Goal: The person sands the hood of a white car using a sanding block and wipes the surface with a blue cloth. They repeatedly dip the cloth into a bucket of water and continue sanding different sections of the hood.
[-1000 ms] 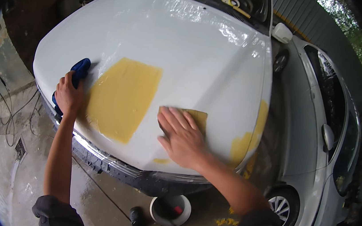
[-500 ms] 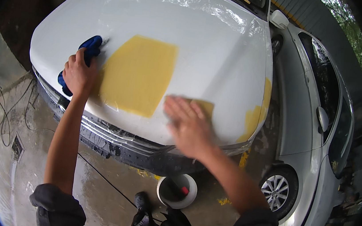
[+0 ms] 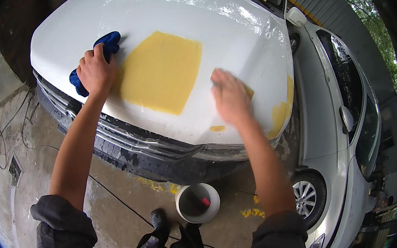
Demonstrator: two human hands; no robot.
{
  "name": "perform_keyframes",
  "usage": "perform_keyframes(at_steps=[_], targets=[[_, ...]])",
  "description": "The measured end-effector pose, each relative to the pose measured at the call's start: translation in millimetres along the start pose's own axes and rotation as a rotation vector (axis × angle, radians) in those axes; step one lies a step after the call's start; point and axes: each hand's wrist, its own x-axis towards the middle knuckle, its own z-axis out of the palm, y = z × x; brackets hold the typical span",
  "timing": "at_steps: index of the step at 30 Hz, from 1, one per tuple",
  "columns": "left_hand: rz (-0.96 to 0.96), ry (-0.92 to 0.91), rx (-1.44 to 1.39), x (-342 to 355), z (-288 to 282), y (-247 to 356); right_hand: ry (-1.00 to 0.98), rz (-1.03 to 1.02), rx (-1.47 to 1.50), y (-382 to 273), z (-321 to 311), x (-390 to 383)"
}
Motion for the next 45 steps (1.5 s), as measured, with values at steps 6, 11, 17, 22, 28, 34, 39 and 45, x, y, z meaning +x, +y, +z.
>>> perform_keyframes(at_steps=[6,11,17,22,28,34,39,45], targets=[[0.003,0.035,0.005,5.3,-3.7,-25.6,-0.060,-0.123,-0.017,-108.6,11.0,-88.8],[0.048,0.085,-0.080,-6.0,6.9,-1.3,-0.041,0.008,0.017,-20.5,1.1,-24.8],[-0.008,0.012,0.004,6.8,-6.9,-23.5,-0.086,-0.119,0.070,-81.2,7.2,-75.7],[0.023,0.051,-0.066,-6.1,3.3,-3.8,0.014,-0.075,0.143,0.4,-7.8,-23.3],[-0.008,0.022,-0.021,1.4,-6.8,-18.4,-0.036,-0.192,0.132,-77.0,1.7,-91.4],[0.019,0.006,-0.040,-3.4,3.1,1.0,0.061,0.009,0.185,10.9,-5.3,-15.8],[0.006,0.013,0.008,2.6,-4.0,-19.9,-0.046,-0.189,0.095,-71.4,2.8,-92.2],[0.012,-0.011,-0.038,-4.9,-1.2,-1.1,-0.018,0.085,0.022,-12.5,-7.0,-0.7]])
